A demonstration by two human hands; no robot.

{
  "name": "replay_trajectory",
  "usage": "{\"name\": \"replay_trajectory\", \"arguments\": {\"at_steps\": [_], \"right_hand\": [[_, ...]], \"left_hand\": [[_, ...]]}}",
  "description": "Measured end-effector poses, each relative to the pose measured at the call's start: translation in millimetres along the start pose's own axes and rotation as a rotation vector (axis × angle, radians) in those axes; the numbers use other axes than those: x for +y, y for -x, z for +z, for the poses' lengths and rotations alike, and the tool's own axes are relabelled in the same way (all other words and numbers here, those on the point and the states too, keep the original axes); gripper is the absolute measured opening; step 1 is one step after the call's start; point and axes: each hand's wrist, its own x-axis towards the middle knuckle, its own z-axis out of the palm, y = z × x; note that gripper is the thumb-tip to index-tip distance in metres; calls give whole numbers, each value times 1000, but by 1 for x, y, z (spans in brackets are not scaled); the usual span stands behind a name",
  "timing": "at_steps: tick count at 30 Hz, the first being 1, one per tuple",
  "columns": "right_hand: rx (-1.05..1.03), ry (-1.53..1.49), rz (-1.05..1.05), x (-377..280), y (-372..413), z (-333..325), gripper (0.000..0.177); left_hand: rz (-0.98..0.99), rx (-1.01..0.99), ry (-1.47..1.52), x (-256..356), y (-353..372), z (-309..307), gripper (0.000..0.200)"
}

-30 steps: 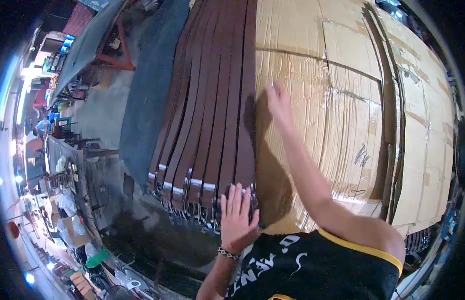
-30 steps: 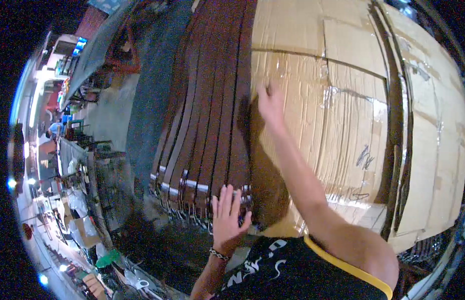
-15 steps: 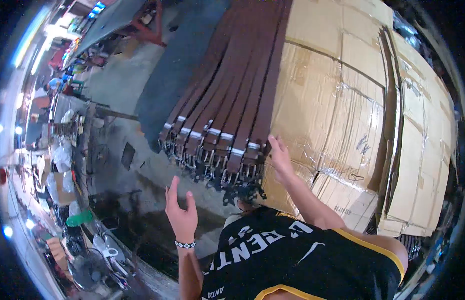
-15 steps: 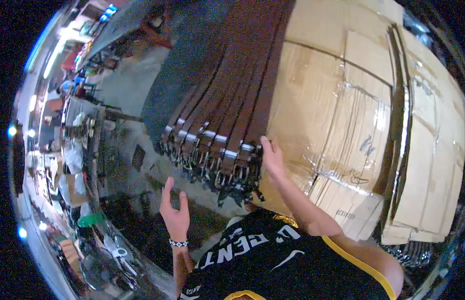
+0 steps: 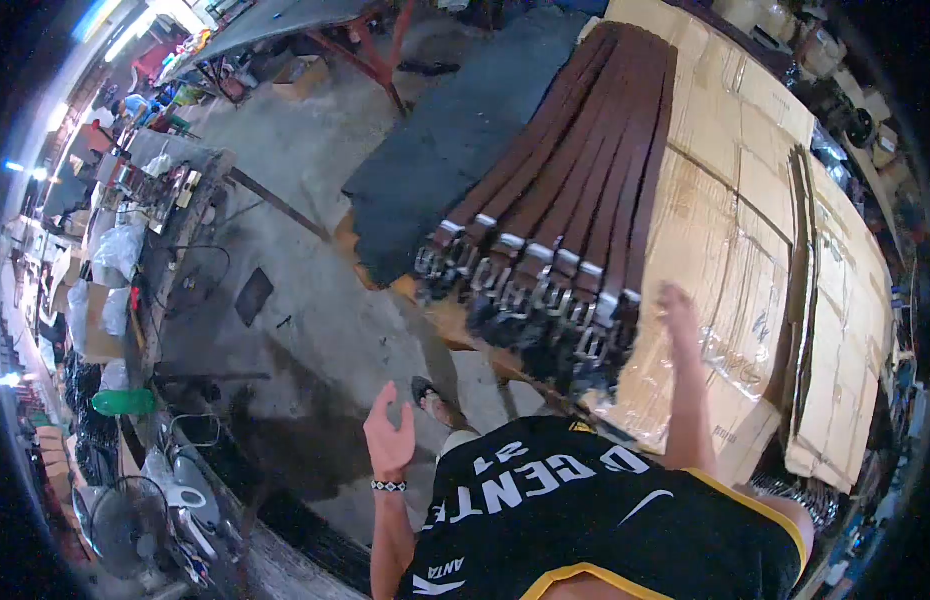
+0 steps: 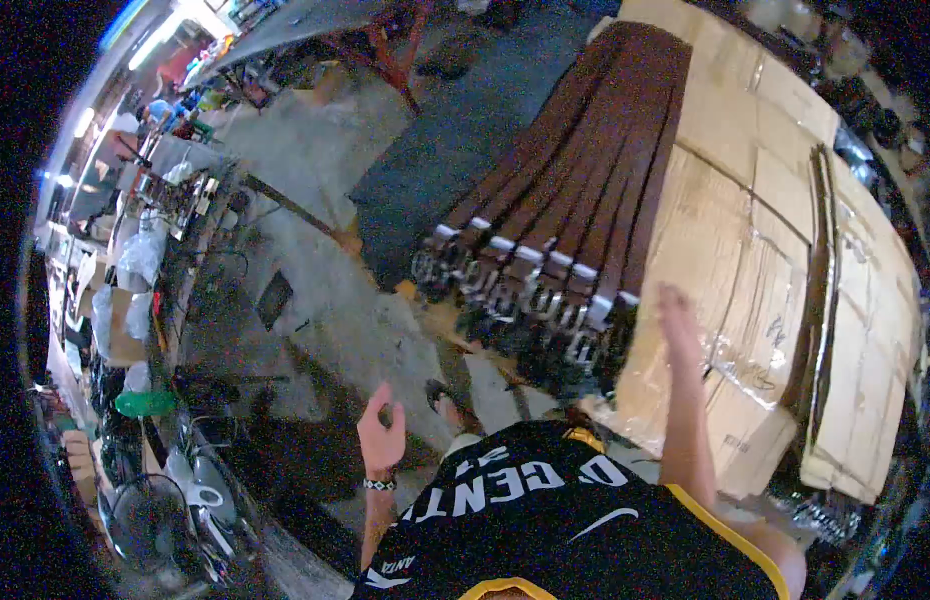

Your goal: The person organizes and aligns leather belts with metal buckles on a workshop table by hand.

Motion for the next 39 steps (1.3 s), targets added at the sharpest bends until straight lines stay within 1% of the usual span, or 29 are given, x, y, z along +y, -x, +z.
{"name": "replay_trajectory", "arguments": {"at_steps": [1,2,3,4,5,7,8,10,11,13,14,17,18,21,22,25,26,29,30,31,33,34,36,37,38,39], "right_hand": [[118,115,-3,-22,2,-3,65],[170,152,-52,-41,9,-4,63],[263,53,-102,-64,24,6,60],[309,35,-119,-101,45,20,54],[306,67,-191,-126,55,38,53],[311,139,-301,-157,83,65,50],[307,199,-315,-167,102,77,48],[290,314,-353,-186,127,101,45],[285,337,-324,-187,136,111,44],[263,376,-274,-184,153,129,41],[256,349,-258,-186,160,140,37],[263,319,-238,-189,169,162,33],[239,289,-271,-181,160,167,31],[242,246,-205,-171,147,181,31],[252,209,-228,-174,145,186,33],[239,280,-200,-200,147,196,32],[212,233,-226,-197,144,200,32],[79,98,-161,-216,151,228,29],[20,52,-144,-217,151,242,31],[-59,-24,-63,-222,152,257,34],[-150,-122,-12,-234,151,294,50],[-97,4,-63,-230,143,313,55],[6,267,-152,-213,120,354,66],[53,295,-111,-218,109,368,74],[164,389,-123,-214,95,383,75],[277,488,-135,-205,79,397,77]], "left_hand": [[-28,-17,18,-23,-8,-14,45],[-53,-33,41,-45,-19,-25,45],[-33,-48,55,-69,-34,-34,45],[-19,-63,72,-91,-50,-44,46],[-5,-77,94,-111,-65,-51,47],[-75,-209,136,-118,-100,-70,49],[-98,-284,143,-116,-122,-77,50],[-38,-344,294,-103,-160,-77,53],[-14,-366,375,-97,-175,-71,54],[-5,-499,393,-85,-207,-58,55],[6,-563,396,-79,-223,-50,56],[11,-670,467,-59,-253,-16,59],[10,-720,423,-53,-262,-6,62],[37,-736,424,-35,-277,19,66],[42,-753,405,-30,-283,25,67],[68,-809,387,-14,-310,53,71],[79,-828,401,-11,-321,66,73],[77,-843,346,12,-349,94,75],[63,-845,311,18,-357,102,75],[73,-911,222,25,-367,103,75],[102,-1038,52,38,-392,109,75],[138,-957,108,30,-399,121,71],[-2,-1069,192,18,-415,138,72],[-78,-1123,236,26,-419,133,72],[-82,-1184,217,31,-422,125,73],[1,-1276,185,25,-427,132,76]]}}
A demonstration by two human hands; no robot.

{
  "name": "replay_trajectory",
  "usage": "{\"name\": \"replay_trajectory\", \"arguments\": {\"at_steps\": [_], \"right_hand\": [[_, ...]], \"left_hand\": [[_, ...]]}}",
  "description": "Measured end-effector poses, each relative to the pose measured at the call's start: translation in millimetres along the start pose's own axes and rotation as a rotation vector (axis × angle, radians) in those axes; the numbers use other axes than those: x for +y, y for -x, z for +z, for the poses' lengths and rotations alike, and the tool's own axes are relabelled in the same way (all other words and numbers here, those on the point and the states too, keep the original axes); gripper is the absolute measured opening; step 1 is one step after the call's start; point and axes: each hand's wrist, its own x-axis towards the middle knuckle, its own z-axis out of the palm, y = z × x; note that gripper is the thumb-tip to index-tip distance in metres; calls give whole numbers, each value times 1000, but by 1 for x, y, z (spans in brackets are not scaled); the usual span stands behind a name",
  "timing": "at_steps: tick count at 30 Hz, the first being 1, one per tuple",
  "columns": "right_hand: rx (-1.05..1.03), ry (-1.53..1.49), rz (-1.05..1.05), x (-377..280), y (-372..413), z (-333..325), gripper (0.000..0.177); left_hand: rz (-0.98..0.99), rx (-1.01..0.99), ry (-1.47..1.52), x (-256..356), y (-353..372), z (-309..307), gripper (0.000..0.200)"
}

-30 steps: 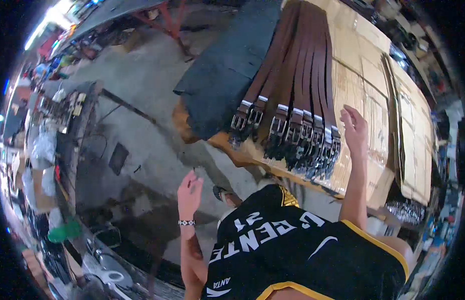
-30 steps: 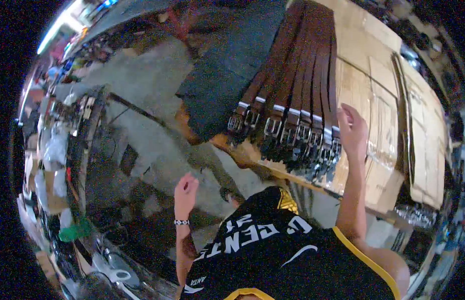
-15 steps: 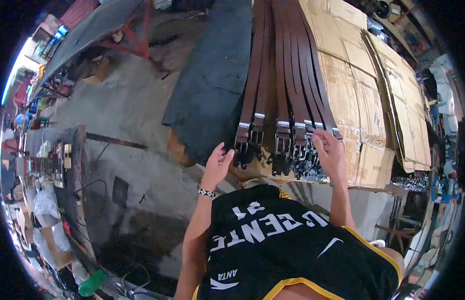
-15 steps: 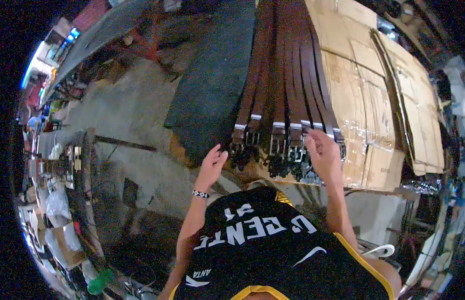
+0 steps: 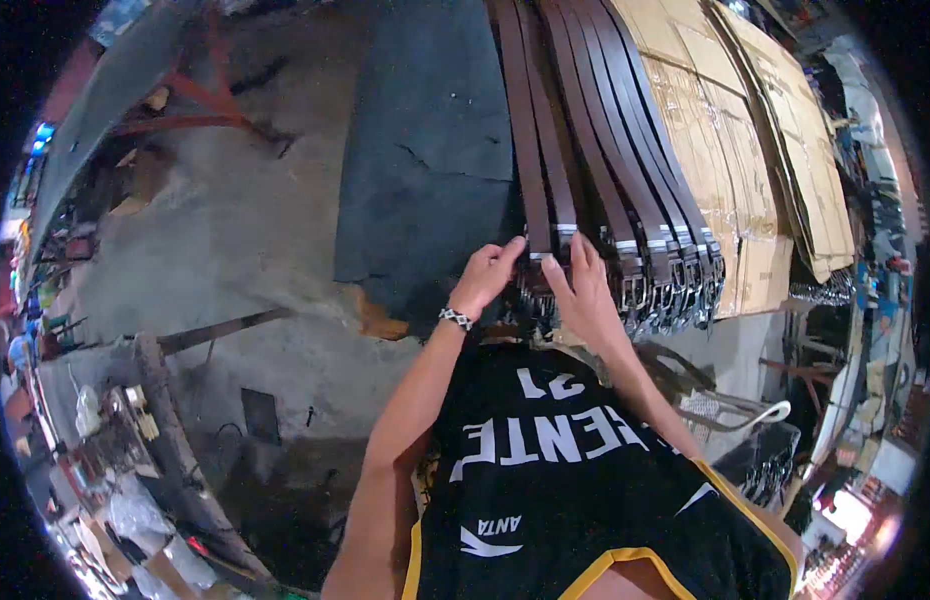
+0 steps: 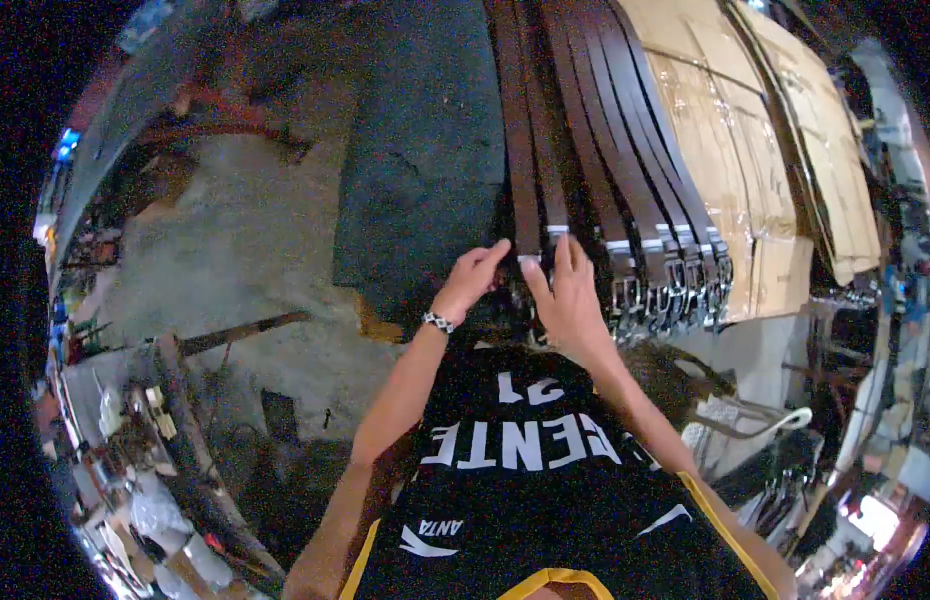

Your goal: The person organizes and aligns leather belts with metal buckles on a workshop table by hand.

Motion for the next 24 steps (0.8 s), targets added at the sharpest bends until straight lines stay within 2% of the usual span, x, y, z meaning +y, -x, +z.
{"name": "replay_trajectory", "arguments": {"at_steps": [2,5,8,10,11,12,13,15,16,17,19,22,24], "right_hand": [[68,205,35,7,-18,30,83],[71,334,154,8,-25,50,84],[159,283,257,16,-24,61,81],[188,176,392,39,-31,62,73],[207,123,459,50,-35,63,69],[207,4,662,38,-47,54,69],[150,-67,757,36,-54,47,70],[26,-211,930,35,-59,35,72],[62,-226,933,33,-58,35,74],[102,-245,935,30,-56,38,76],[184,-269,983,13,-58,42,76],[144,-500,906,21,-54,41,78],[57,-575,952,16,-47,30,74]], "left_hand": [[57,0,-208,11,4,-1,77],[92,-98,-156,16,-2,-11,76],[89,-212,-93,10,-7,-15,77],[75,-217,51,-28,-25,11,70],[32,-289,125,-21,-17,11,77],[-12,-361,195,-2,-5,5,85],[-48,-430,262,9,1,2,94],[-23,-283,116,6,7,11,98],[-10,-202,43,1,9,15,100],[39,-182,107,-15,2,21,102],[35,-236,118,-14,-3,18,104],[17,-310,126,-14,-14,22,109],[-19,-338,108,-6,-15,19,111]]}}
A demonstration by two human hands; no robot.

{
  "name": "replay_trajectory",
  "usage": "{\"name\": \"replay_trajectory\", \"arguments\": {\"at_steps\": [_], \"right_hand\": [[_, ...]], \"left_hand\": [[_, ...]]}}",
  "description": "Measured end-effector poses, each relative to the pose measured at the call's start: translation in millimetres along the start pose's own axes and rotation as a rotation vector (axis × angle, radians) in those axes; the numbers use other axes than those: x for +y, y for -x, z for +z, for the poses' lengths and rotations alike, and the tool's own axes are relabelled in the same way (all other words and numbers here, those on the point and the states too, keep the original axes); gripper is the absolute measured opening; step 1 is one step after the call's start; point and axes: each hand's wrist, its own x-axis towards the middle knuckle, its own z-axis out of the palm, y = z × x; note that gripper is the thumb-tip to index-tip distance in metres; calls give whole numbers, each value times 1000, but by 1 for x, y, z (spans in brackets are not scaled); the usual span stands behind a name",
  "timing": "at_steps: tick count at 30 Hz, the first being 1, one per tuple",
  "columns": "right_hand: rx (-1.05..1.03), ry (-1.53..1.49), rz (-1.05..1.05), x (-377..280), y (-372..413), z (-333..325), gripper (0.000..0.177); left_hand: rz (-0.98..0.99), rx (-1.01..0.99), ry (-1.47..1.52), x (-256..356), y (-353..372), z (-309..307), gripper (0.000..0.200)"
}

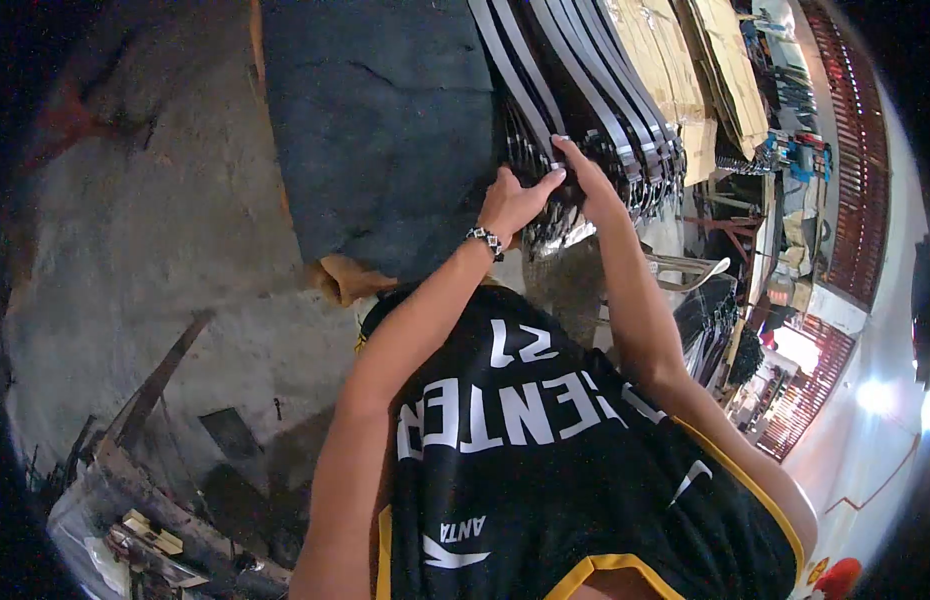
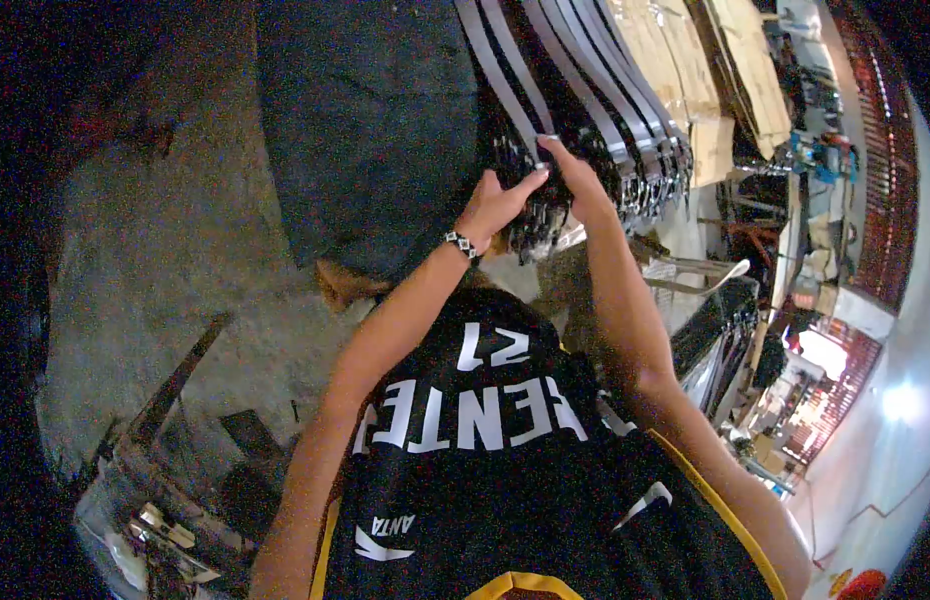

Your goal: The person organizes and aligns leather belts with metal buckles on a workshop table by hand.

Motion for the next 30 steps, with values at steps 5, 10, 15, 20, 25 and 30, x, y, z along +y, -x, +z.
{"name": "replay_trajectory", "arguments": {"at_steps": [5,10,15,20,25,30], "right_hand": [[-56,-173,140,13,-15,4,51],[-131,-297,231,1,-2,0,57],[-75,-148,223,-32,28,9,57],[-262,235,-340,17,-11,-25,72],[-102,155,-57,-51,35,-32,75],[-106,-294,-23,-113,93,-42,53]], "left_hand": [[-50,13,-32,23,19,-25,114],[45,-38,74,5,3,-15,118],[65,-57,34,18,4,-12,131],[103,76,-159,18,0,-1,105],[190,-28,-416,90,38,-6,116],[466,191,-433,162,77,0,98]]}}
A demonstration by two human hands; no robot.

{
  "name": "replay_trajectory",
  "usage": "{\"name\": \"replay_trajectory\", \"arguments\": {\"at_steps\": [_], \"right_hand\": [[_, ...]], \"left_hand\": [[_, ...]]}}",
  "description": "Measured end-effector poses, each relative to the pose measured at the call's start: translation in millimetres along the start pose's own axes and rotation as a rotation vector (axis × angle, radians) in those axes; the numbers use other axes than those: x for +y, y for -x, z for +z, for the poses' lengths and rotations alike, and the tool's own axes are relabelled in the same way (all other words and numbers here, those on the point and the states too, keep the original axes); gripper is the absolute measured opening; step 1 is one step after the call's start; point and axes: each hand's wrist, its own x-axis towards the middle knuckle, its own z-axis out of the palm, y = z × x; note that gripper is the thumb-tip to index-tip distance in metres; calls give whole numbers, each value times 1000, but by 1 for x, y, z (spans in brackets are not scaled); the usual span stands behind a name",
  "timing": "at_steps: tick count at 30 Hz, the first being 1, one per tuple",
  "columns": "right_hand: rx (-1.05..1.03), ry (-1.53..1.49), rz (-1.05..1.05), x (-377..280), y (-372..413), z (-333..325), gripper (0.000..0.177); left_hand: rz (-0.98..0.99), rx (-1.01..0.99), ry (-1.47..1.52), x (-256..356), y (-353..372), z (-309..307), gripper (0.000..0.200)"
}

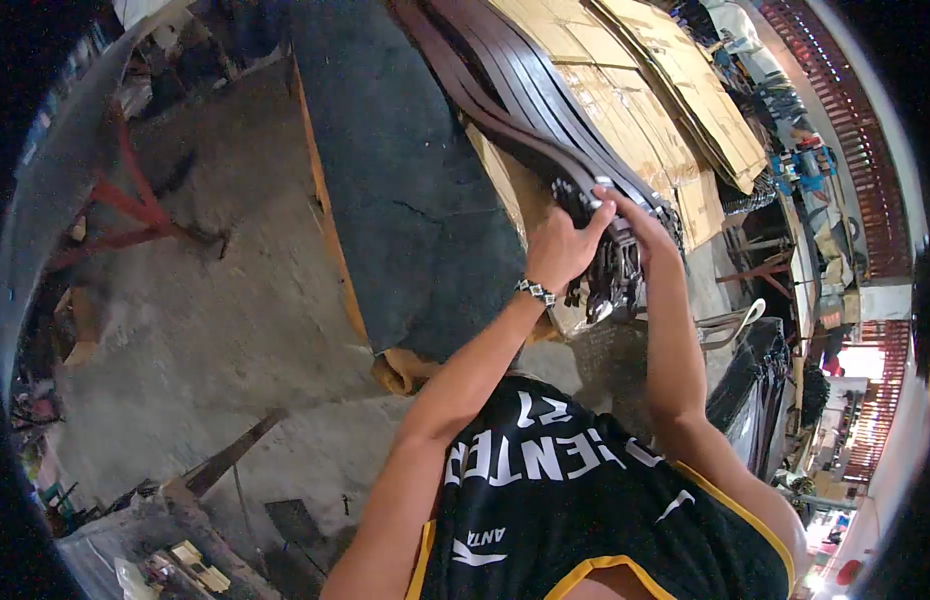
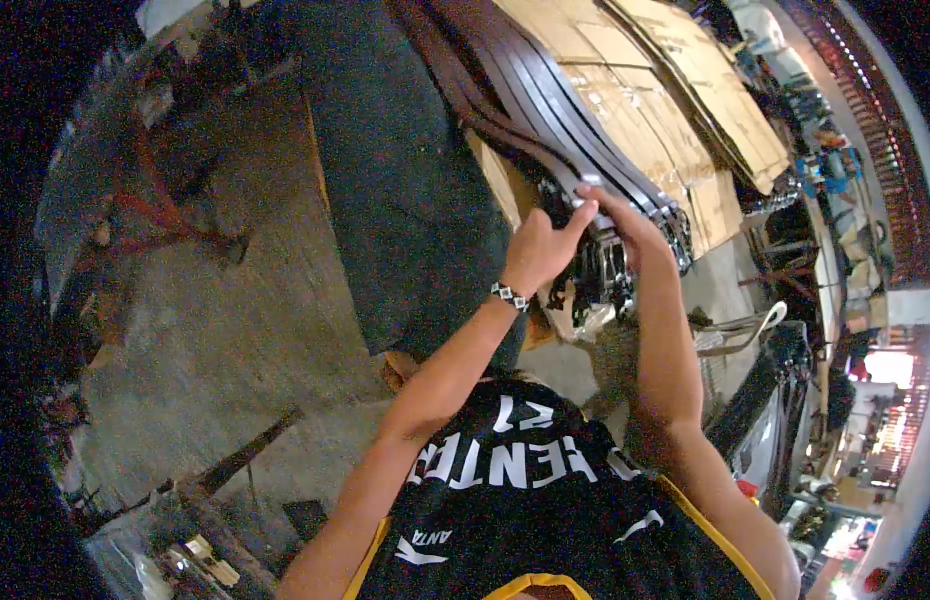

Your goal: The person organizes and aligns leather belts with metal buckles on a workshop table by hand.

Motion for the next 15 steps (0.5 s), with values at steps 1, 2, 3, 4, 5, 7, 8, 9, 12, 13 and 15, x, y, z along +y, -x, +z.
{"name": "replay_trajectory", "arguments": {"at_steps": [1,2,3,4,5,7,8,9,12,13,15], "right_hand": [[-16,-43,-61,-6,4,0,51],[-33,-86,-125,-10,6,-1,50],[-13,-69,-140,-12,15,3,49],[8,-53,-155,-12,25,9,49],[30,-41,-171,-11,32,11,48],[-59,113,-192,14,19,6,55],[-134,153,-131,21,26,14,59],[-151,65,-73,49,3,11,63],[-167,191,46,69,14,40,76],[-202,150,39,108,-28,31,78],[-276,55,40,147,-62,26,83]], "left_hand": [[4,-11,-38,16,2,-10,96],[10,-20,-78,30,4,-22,95],[18,-31,-119,38,5,-31,94],[27,-49,-103,40,9,-39,91],[39,-70,-89,39,18,-49,89],[88,-137,31,20,30,-58,80],[122,-127,78,-10,30,-48,74],[38,-199,172,-35,33,-44,73],[-127,-172,114,-72,44,-45,83],[-111,-196,76,-89,45,-43,86],[-67,-203,-95,-106,40,-43,88]]}}
